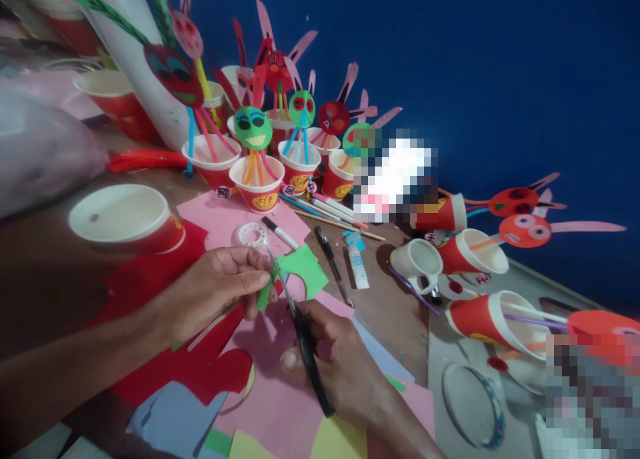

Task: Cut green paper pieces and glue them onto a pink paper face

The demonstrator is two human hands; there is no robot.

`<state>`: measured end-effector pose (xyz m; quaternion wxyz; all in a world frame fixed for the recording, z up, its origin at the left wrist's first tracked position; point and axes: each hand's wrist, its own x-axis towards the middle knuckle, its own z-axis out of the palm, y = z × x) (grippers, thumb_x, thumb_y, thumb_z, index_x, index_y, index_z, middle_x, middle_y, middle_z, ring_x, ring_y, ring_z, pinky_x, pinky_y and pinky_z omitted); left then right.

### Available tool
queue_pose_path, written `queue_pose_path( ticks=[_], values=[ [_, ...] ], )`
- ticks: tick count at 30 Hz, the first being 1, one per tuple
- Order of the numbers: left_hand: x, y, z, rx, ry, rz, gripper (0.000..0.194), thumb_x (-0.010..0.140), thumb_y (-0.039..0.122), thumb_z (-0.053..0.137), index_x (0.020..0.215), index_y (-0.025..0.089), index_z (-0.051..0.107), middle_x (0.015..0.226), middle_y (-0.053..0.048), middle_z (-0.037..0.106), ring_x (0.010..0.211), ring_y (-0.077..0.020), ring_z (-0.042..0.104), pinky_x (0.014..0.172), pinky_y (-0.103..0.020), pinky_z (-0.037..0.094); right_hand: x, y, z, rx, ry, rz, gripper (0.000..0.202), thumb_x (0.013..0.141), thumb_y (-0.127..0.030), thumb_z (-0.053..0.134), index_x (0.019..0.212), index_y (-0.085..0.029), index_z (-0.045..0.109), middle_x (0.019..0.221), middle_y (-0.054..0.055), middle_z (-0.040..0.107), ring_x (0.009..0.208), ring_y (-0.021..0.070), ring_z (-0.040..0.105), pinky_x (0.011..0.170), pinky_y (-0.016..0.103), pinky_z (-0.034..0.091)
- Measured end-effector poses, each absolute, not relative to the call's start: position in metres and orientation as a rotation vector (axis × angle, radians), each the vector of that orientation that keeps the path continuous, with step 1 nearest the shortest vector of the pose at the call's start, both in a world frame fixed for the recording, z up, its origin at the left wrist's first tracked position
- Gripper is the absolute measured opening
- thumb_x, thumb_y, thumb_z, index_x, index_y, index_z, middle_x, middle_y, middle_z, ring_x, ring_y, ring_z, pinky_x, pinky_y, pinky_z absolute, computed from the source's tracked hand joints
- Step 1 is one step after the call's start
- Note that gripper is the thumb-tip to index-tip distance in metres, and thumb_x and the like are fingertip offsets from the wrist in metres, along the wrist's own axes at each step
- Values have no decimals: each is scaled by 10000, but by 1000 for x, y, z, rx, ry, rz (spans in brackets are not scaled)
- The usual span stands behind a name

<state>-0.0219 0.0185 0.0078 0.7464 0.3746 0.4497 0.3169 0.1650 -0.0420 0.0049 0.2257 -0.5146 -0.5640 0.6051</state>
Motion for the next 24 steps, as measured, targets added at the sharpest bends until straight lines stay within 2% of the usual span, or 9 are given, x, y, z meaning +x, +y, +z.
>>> queue_pose_path(
  ticks=[12,24],
  values=[
    [-21,18,10,829,988,630,84,692,187,561,650,143,503,519,-6,586,372,-79,505,394,-189,383,165,-45,5,-1339,-1489,1770,398,734,-514,602,952,-194,508,649,-31,430,571,115,342,515,223,282],
    [-21,18,9,816,984,618,65,664,174,563,625,150,517,480,19,560,362,-80,495,382,-185,391,162,-45,5,-1302,-1473,1793,359,743,-486,618,923,-190,521,674,-37,425,584,100,335,516,206,281]
  ],
)
